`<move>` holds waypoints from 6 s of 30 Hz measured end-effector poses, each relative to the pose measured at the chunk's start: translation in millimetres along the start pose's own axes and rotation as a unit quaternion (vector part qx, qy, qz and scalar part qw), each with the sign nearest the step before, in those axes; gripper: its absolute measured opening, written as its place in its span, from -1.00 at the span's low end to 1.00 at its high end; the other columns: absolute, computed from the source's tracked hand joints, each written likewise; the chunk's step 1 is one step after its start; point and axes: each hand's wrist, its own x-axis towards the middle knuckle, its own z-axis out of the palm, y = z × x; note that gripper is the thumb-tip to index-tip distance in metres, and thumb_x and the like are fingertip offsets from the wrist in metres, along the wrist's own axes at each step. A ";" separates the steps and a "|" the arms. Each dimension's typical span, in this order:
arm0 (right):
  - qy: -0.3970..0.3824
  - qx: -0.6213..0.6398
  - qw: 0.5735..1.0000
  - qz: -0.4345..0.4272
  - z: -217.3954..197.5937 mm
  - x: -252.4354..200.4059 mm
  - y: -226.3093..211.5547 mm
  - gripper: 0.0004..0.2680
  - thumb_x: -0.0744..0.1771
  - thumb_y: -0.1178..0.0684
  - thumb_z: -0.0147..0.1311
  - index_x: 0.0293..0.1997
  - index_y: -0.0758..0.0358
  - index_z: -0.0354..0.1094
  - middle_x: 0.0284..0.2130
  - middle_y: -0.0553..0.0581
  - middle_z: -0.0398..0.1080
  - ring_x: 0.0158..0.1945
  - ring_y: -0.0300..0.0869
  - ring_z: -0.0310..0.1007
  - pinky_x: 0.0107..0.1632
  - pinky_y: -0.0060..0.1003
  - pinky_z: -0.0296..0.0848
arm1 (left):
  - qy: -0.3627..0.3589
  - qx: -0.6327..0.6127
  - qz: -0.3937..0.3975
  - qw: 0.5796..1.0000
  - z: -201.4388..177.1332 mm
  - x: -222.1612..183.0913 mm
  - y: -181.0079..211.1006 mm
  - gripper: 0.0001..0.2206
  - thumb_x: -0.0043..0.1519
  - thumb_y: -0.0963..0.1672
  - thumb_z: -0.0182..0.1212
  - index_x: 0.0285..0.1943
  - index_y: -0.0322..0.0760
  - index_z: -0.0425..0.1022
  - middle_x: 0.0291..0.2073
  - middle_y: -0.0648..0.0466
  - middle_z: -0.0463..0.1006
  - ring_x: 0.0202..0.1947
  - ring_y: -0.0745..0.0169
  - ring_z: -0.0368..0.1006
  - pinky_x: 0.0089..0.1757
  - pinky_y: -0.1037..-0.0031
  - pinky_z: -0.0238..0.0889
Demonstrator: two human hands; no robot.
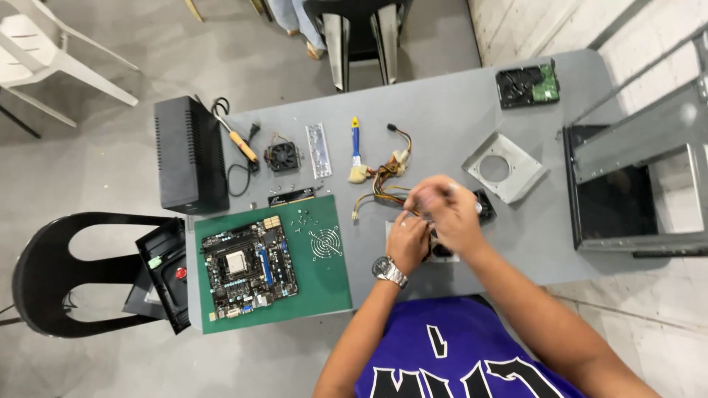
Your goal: Cleaning a heatsink with a brush and reassembling a computer power supply unit using a screwdriver.
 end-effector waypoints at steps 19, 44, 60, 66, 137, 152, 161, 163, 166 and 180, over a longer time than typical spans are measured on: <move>-0.449 0.187 0.870 0.084 -52.3 18.9 -16.1 -0.75 0.15 0.07 0.40 -0.67 0.21 0.27 -0.75 0.04 0.35 -0.68 -0.26 0.24 -0.55 -0.39 0.21 | -0.028 0.024 -0.039 0.999 17.5 -14.0 -4.0 -0.87 0.08 -0.16 0.30 -0.22 -0.21 0.53 -0.28 0.09 0.60 -0.16 0.28 0.53 0.22 0.25 0.13; -0.458 0.240 0.848 0.121 -37.6 29.5 -9.8 -0.72 0.28 0.10 -0.14 -0.73 0.33 0.24 -0.87 0.06 0.20 -0.85 -0.31 0.07 -0.72 -0.43 0.15 | 0.025 0.051 -0.015 0.998 70.7 -36.1 -33.2 -0.90 0.15 -0.12 0.20 -0.23 -0.21 0.51 -0.37 0.13 0.57 -0.21 0.30 0.51 0.24 0.18 0.07; -0.319 0.137 0.936 0.051 -42.4 23.7 -2.1 -0.71 0.30 -0.18 0.10 -0.39 0.23 0.18 -0.63 0.10 0.22 -0.56 -0.14 0.21 -0.39 -0.27 0.27 | -0.043 0.020 -0.027 0.999 18.1 -6.1 -4.9 -0.87 0.26 -0.12 0.10 -0.26 -0.27 0.47 -0.44 0.08 0.50 -0.39 0.17 0.44 0.16 0.11 0.15; -0.071 -0.033 0.992 -0.100 -34.8 -11.2 2.1 -0.85 0.35 0.06 -0.08 -0.14 0.19 -0.03 -0.42 0.22 0.14 -0.41 -0.11 0.21 -0.26 -0.28 0.31 | -0.047 0.020 -0.031 0.998 11.4 -5.8 -0.5 -0.93 0.25 -0.16 0.10 -0.28 -0.24 0.45 -0.43 0.10 0.49 -0.38 0.20 0.45 0.16 0.12 0.13; 0.021 0.058 0.992 -0.113 -25.8 -37.9 -23.3 -0.84 0.18 0.01 -0.21 -0.55 0.29 0.14 -0.78 0.21 0.09 -0.74 -0.07 0.08 -0.55 -0.16 0.30 | -0.212 -0.200 -0.513 0.807 -60.1 -7.5 0.8 -0.58 0.18 0.19 -0.18 -0.39 -0.14 0.09 -0.56 0.15 0.28 -0.57 0.24 0.17 -0.49 0.35 -0.02; 0.051 0.102 0.991 -0.068 -14.8 -31.5 27.3 -0.84 0.23 0.03 -0.16 -0.56 0.25 0.05 -0.82 0.18 0.00 -0.77 -0.09 -0.01 -0.60 -0.19 0.18 | -0.217 -0.172 -0.517 0.810 -52.1 -10.7 -0.7 -0.55 0.17 0.20 -0.20 -0.41 -0.14 0.06 -0.58 0.14 0.27 -0.58 0.21 0.17 -0.49 0.32 -0.02; 0.102 0.043 0.990 -0.084 -0.9 -21.2 22.7 -0.81 0.31 0.04 -0.24 -0.54 0.25 0.00 -0.82 0.18 -0.03 -0.78 -0.12 -0.02 -0.61 -0.19 0.18 | -0.218 -0.168 -0.524 0.806 -51.2 -10.6 -0.3 -0.55 0.16 0.21 -0.20 -0.42 -0.15 0.05 -0.57 0.12 0.30 -0.57 0.17 0.22 -0.49 0.30 0.01; 0.081 0.029 0.991 -0.102 -0.8 -19.7 27.0 -0.79 0.34 0.01 -0.21 -0.48 0.27 0.01 -0.81 0.20 -0.01 -0.77 -0.12 0.00 -0.61 -0.19 0.21 | -0.224 -0.164 -0.527 0.803 -52.4 -10.0 -0.4 -0.53 0.14 0.23 -0.24 -0.40 -0.15 0.08 -0.51 0.08 0.35 -0.53 0.10 0.29 -0.46 0.26 0.06; -0.051 0.035 0.992 -0.109 1.2 -17.4 40.0 -0.81 0.32 0.06 -0.19 -0.51 0.30 0.09 -0.79 0.24 0.19 -0.72 -0.16 0.23 -0.66 -0.39 0.17 | -0.177 -0.216 -0.511 0.813 -71.3 -2.1 5.4 -0.48 0.19 0.17 -0.08 -0.12 -0.35 0.37 -0.24 -0.20 0.47 -0.10 -0.25 0.45 -0.14 0.12 0.28; -0.290 0.150 0.944 0.058 28.0 32.1 36.7 -0.77 0.15 0.02 0.18 -0.60 0.33 0.19 -0.73 0.21 0.26 -0.66 -0.22 0.24 -0.54 -0.39 0.20 | 0.082 0.180 -0.210 0.957 -1.0 -24.5 -17.9 -0.91 0.11 -0.09 0.08 -0.40 -0.09 0.28 -0.46 0.20 0.13 -0.48 0.18 0.25 -0.43 0.45 0.21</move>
